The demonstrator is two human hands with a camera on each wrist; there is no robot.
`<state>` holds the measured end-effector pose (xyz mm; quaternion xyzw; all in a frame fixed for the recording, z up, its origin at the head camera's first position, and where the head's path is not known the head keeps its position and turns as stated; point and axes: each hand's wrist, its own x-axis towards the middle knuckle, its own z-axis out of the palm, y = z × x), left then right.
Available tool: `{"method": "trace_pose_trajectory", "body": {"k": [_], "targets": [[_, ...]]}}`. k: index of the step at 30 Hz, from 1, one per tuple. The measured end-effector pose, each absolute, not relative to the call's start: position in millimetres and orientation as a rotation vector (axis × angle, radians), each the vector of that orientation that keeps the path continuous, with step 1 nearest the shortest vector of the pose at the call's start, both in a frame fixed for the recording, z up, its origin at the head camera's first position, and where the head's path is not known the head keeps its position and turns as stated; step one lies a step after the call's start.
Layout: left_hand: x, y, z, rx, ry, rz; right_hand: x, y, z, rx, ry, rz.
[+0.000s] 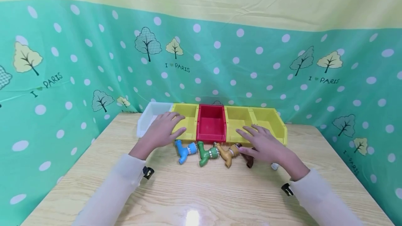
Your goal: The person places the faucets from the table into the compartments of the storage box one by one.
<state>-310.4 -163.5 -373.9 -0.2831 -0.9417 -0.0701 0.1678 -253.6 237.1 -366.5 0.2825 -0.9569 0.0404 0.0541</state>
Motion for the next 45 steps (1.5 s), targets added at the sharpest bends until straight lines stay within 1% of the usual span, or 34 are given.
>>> {"method": "trace_pose_trajectory", "body": {"k": [8,21,33,38,45], "targets": [[-324.7,-194.4,-376.4,-0.657,-2.711,-0.219,-248.8,261.1,-367.2,0.869,-2.865,0.112],[-338.7,-235.6,-390.5,-0.376,-2.784,-0.43,-246.4,295.0,-376.7,0.927,-2.819,0.063],[-339.0,-260.8,-391.9,-0.155,-2.782,-0.584,-245.7,314.5,-388.8,0.911,-2.854,0.08],[-340.3,-269.7,-398.6,-0.112,-2.757,-0.746,-243.5,318.6,-389.7,0.901,-2.904,0.096],[-343.5,-280.0,-403.1,-0.068,-2.733,-0.918,-244.8,326.2,-392.2,0.972,-2.902,0.103]]}}
